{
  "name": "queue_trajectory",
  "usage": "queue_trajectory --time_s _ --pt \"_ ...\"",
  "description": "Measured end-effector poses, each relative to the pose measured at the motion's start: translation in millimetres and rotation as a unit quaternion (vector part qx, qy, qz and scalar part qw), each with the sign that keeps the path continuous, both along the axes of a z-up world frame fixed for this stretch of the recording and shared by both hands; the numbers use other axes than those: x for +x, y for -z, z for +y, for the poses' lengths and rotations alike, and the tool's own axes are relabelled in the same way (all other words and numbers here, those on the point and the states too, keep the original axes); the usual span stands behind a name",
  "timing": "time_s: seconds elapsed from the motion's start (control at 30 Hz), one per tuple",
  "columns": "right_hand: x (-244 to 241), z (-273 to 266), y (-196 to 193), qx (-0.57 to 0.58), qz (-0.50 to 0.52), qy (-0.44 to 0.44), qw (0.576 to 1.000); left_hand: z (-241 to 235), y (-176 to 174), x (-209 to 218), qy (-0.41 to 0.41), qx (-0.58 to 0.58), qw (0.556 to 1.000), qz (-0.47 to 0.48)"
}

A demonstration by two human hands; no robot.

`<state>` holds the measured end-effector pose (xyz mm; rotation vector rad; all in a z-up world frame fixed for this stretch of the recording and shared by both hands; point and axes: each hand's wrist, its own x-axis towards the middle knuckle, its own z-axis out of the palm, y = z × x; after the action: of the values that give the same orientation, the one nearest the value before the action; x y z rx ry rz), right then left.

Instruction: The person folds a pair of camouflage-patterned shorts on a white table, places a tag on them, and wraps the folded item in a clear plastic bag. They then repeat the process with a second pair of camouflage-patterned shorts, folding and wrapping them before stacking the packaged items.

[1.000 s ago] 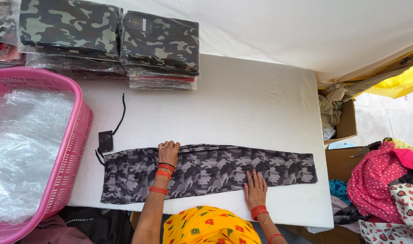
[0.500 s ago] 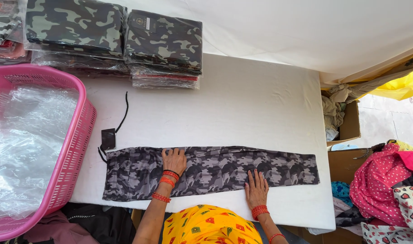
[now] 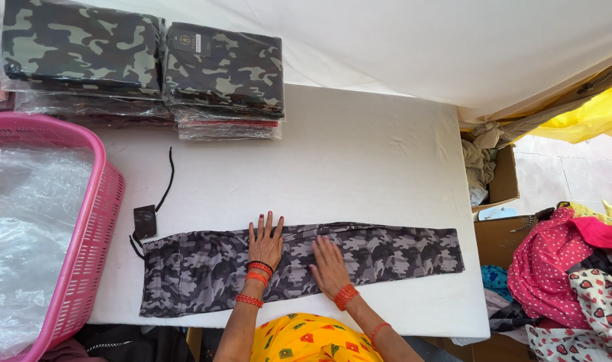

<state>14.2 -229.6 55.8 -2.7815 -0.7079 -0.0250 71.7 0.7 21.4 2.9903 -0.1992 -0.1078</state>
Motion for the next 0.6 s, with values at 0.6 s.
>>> queue_trajectory --time_s 0.6 --pt "89 -136 39 -0.147 -0.039 0.149 0.977 17 2 -23 -0.132 0.059 0.985 0.090"
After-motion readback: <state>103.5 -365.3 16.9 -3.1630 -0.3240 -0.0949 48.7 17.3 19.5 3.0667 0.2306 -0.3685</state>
